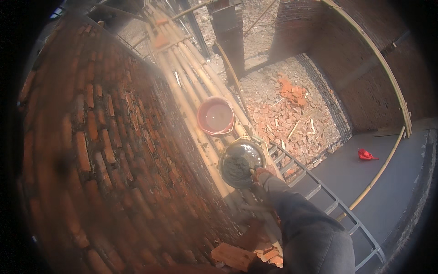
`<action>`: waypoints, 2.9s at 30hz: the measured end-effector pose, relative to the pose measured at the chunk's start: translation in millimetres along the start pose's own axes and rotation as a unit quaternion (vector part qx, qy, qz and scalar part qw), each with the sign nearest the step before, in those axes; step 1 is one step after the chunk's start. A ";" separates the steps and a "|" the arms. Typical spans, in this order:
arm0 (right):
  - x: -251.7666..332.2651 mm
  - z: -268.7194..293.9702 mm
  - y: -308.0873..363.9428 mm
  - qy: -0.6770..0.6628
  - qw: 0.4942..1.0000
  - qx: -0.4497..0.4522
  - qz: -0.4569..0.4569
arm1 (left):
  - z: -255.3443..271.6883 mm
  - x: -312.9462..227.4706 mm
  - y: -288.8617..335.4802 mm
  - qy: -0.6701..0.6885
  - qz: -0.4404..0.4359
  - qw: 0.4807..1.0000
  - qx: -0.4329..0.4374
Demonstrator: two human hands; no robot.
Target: The person scoops mortar from a pan with a trowel, spreads it on a brick, and places the brick onto a partially built wall. The person repeats this process, tapping bricks into alignment and scraping excess mortar.
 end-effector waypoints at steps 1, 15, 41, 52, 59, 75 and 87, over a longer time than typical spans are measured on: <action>2.6 1.4 -4.3 0.013 0.999 0.025 -0.029 | -0.4 0.0 -0.5 0.002 0.000 1.000 -0.004; 92.4 50.0 88.0 0.231 0.948 -0.046 0.215 | 7.9 2.3 -12.0 0.020 0.000 0.999 -0.032; -13.1 27.2 23.9 0.123 0.992 -0.006 -0.030 | 28.5 4.5 12.1 0.005 0.015 0.998 -0.064; -27.9 10.5 43.4 -0.048 0.995 -0.086 -0.001 | 15.2 5.7 5.6 0.005 0.009 0.999 -0.048; -37.7 68.6 95.8 -0.190 0.980 -0.042 0.036 | 10.2 -16.4 26.1 0.010 -0.019 0.999 -0.039; 250.5 472.5 378.1 0.204 0.911 0.061 0.353 | -30.1 -69.0 171.2 0.263 -0.201 0.943 0.030; 577.9 484.5 605.3 0.292 0.670 0.321 0.602 | 23.7 55.1 312.7 0.610 -0.403 0.675 -0.104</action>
Point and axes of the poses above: each hand's wrist, its own y-axis away from the middle knuckle, its own z-axis out of the back of the hand, x = y × z, the point moved 9 cm from there along -y, towards the middle knuckle, and after that the axes turned 5 degrees about -x, right-handed, at the moved point
